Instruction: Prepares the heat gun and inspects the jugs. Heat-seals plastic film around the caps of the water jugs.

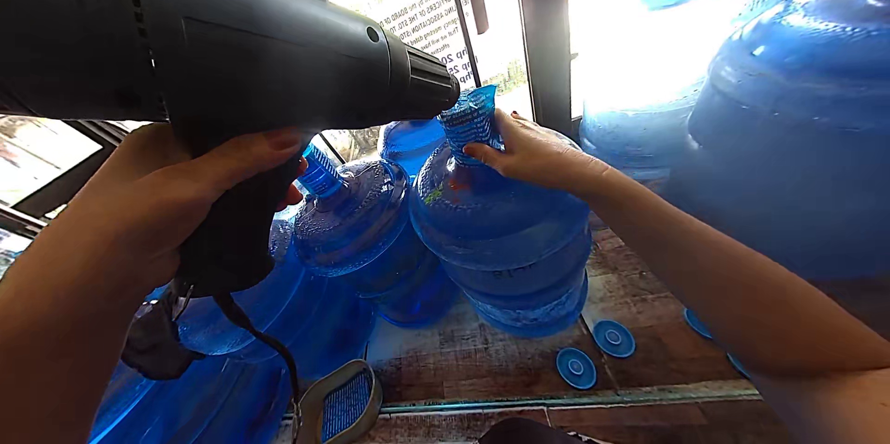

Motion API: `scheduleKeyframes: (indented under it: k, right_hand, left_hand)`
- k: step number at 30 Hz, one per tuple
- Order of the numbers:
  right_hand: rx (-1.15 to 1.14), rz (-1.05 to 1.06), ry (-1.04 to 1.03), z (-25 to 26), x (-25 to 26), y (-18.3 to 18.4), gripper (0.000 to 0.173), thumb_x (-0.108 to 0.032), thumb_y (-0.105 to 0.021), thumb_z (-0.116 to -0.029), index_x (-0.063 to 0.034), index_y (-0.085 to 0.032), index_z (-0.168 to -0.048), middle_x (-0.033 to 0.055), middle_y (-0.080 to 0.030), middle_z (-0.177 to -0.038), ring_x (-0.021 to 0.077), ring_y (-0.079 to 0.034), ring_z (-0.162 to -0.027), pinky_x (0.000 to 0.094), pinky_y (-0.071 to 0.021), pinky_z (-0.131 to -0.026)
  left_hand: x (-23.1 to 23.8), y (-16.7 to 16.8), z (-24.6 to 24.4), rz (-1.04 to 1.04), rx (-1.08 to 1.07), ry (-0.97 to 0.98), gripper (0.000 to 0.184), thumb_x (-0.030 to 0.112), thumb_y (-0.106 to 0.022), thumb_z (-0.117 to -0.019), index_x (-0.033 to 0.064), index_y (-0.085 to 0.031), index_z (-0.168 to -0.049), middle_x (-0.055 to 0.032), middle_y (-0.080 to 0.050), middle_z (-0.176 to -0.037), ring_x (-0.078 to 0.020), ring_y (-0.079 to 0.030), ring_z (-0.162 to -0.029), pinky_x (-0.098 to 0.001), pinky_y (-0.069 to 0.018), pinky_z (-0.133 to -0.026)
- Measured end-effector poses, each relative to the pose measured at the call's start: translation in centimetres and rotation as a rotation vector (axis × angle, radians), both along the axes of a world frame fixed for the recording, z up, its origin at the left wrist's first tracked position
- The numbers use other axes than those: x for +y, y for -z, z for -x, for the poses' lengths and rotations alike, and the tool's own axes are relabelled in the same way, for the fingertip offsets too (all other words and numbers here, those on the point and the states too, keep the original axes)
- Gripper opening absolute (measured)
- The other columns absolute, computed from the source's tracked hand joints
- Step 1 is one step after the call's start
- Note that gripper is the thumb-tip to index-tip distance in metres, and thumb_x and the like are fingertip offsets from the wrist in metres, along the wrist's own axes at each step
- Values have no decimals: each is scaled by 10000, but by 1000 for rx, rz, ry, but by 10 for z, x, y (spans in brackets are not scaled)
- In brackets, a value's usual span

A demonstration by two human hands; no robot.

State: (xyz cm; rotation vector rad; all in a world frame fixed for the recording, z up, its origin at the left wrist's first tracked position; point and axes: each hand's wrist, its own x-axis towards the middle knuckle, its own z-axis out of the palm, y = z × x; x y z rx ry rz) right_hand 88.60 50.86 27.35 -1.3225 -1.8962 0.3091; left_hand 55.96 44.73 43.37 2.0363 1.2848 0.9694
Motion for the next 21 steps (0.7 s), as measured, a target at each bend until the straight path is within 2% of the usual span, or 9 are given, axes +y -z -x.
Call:
scheduleKeyframes:
  k: [3,6,10,12,15,18,21]
  right_hand:
    - [-27,0,3,0,-2,-1,574,-413,-567,-1042,53,-494,-1370,246,-656,-1209,408,-593,-1226,594,-383,-1088]
    - [-48,-16,14,1,-3,0,561,-413,-557,-1043,51,-511,-1356,231,-679,-1173,381,-620,-1205,594,-327,-1147]
    - [-125,10,92,6,-11,2,605,-456,-484,-1066,72,-528,-1356,248,-687,-1171,385,-629,-1215,620,-219,-1203]
    - [-161,28,130,9,-13,3,638,-483,-446,-1074,89,-535,-1342,267,-659,-1243,391,-592,-1280,632,-170,-1215]
    - [-189,48,150,9,-12,3,690,-511,-431,-1071,98,-523,-1382,281,-605,-1361,410,-503,-1385,666,-129,-1213]
    - [-201,53,132,6,-12,6,707,-519,-477,-1051,95,-528,-1396,282,-544,-1443,429,-425,-1443,707,-122,-1195]
    - [-177,39,118,4,-12,10,724,-527,-547,-1017,85,-530,-1403,278,-507,-1483,435,-405,-1452,718,-136,-1183]
  left_hand:
    - [-5,-2,-3,-106,74,54,372,441,-765,-904,185,-693,-1164,-20,-753,-980,-161,-745,-785,-321,-642,-637]
    - [-16,-2,-14,-161,122,38,372,466,-764,-897,197,-697,-1147,4,-757,-955,-134,-744,-772,-293,-636,-624]
    - [-35,1,-34,-168,112,26,289,336,-767,-899,146,-704,-1109,5,-757,-936,-112,-735,-785,-237,-622,-663]
    - [-41,3,-40,-193,130,23,283,318,-760,-899,153,-691,-1119,5,-751,-936,-110,-733,-784,-237,-622,-658]
    - [-44,5,-39,-202,156,13,310,333,-767,-894,152,-688,-1132,-8,-747,-940,-126,-731,-773,-250,-624,-648]
    - [-48,12,-28,-220,214,-45,253,307,-771,-897,165,-707,-1096,24,-753,-938,-88,-726,-775,-206,-609,-664]
    - [-56,17,-31,-305,263,-64,248,347,-807,-846,219,-710,-1035,54,-738,-856,-63,-700,-694,-190,-581,-578]
